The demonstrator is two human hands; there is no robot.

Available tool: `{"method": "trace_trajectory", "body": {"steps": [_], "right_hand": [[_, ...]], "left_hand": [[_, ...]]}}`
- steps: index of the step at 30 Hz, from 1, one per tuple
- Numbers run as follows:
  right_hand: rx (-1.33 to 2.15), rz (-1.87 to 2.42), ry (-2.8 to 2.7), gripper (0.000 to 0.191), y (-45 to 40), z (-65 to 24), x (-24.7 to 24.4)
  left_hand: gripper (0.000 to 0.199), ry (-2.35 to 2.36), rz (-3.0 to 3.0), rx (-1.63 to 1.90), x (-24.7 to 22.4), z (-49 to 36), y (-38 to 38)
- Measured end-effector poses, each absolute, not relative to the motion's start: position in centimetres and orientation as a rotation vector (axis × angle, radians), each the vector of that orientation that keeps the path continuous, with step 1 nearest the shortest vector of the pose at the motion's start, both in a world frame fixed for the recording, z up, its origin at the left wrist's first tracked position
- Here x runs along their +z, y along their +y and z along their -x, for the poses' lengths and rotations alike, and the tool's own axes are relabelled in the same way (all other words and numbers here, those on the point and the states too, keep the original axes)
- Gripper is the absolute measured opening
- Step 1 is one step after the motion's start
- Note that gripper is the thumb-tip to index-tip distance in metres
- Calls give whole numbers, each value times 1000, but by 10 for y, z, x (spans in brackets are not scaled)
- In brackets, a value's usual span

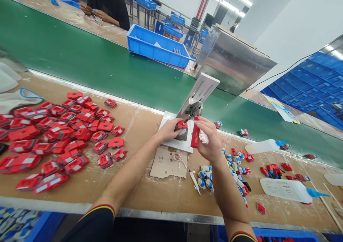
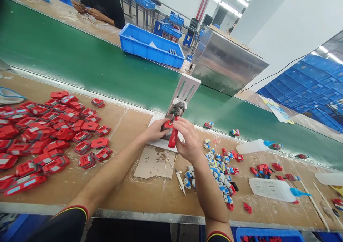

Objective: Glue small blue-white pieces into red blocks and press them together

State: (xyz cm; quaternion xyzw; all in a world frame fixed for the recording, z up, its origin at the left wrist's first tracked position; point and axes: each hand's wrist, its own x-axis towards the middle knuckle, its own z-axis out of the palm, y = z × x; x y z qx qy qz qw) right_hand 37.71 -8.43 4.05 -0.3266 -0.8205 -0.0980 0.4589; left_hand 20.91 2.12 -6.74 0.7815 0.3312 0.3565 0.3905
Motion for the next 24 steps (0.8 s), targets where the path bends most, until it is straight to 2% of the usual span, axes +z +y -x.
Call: {"method": "trace_trajectory", "body": {"steps": [3,6,10,12,24], "right_hand": [[-91,898,-1881,49,-91,-375,26],[325,974,-1557,36,-97,-366,7],[1164,943,-1292,45,-103,-355,8],[1384,932,-1194,52,-106,-353,20],[1435,964,-1067,64,-110,-349,47]], "left_hand": [[50,834,-1973,930,-68,-210,21],[47,816,-1953,952,-68,-210,19],[40,814,-1923,981,-69,-212,16],[39,820,-1914,995,-70,-213,16],[42,848,-1917,979,-72,-213,18]]}}
